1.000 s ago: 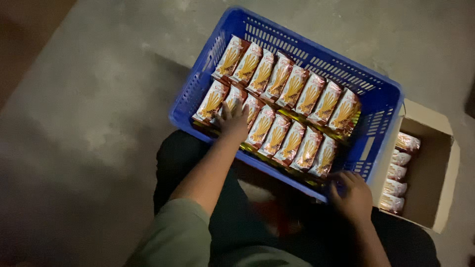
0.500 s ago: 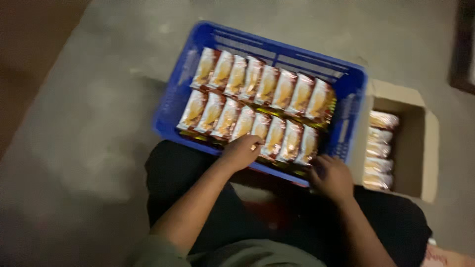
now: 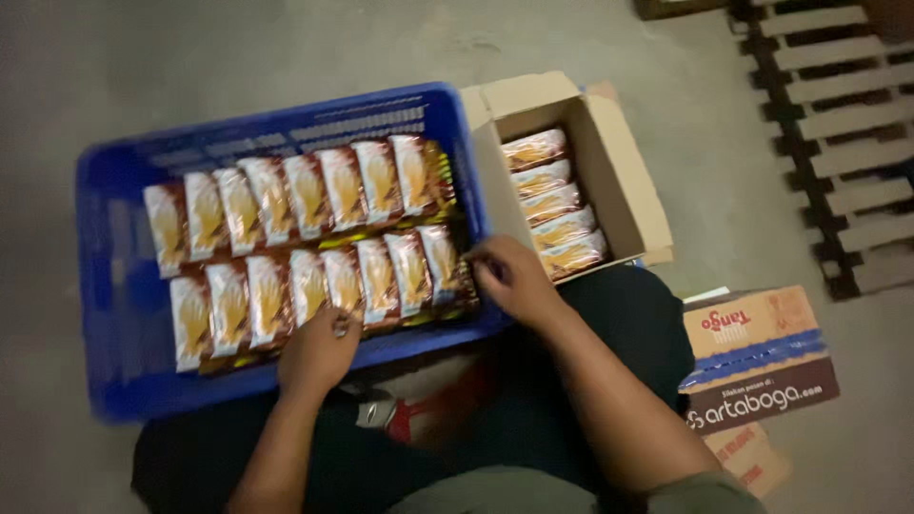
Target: The person transfers individually wrapped snack packets from a cardboard box into a blue plastic basket. They arrange the packets in neat rows within the basket, filling it progressively.
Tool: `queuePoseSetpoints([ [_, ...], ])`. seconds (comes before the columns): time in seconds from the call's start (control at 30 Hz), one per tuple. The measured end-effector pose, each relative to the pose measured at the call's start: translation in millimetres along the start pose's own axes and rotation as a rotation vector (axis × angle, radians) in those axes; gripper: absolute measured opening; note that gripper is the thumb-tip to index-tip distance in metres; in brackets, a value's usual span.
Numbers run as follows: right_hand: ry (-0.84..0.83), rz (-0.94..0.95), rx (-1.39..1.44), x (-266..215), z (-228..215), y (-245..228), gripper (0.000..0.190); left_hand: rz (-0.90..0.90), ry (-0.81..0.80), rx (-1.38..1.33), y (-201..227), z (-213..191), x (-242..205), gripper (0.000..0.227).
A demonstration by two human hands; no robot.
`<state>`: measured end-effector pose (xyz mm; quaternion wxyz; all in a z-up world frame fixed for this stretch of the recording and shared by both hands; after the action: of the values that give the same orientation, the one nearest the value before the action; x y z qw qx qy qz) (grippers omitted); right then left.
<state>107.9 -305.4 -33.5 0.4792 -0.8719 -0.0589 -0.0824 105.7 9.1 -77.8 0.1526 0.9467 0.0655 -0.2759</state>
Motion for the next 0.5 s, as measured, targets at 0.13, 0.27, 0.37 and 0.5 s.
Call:
queuePoseSetpoints([
  [0.13,0.17,0.145,-0.023,37.1,-50.9,53.4,0.018,-0.079,-0.024,0.006,8.3,-7.6,-2.4,0.033],
  [0.27,0.093,0.439,-0.233,77.8,-91.6,98.4,0.034,-0.122,-0.018,-0.043,-4.0,1.3,6.7,0.028],
  [0.37,-0.035,0.594,-0.397,100.7,-96.6,156.5,0.042,-0.108,-0.018,-0.007,-11.2,10.6,15.7,0.026],
  [0.5,-0.024,0.435,-0.663,125.9,-69.2,276.2,0.042,-0.064,0.087,0.071,-53.4,53.3,53.6,0.028],
])
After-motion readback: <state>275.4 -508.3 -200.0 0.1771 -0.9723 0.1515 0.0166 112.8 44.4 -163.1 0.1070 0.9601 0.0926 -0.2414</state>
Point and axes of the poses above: each hand's wrist, its own x-axis towards the middle knuckle, its own z-axis out of the palm, y = z × x, the point moved 7 cm from there along x, towards the middle knuckle, and after that the axes turned 2 degrees about y, right-handed, at the moved point
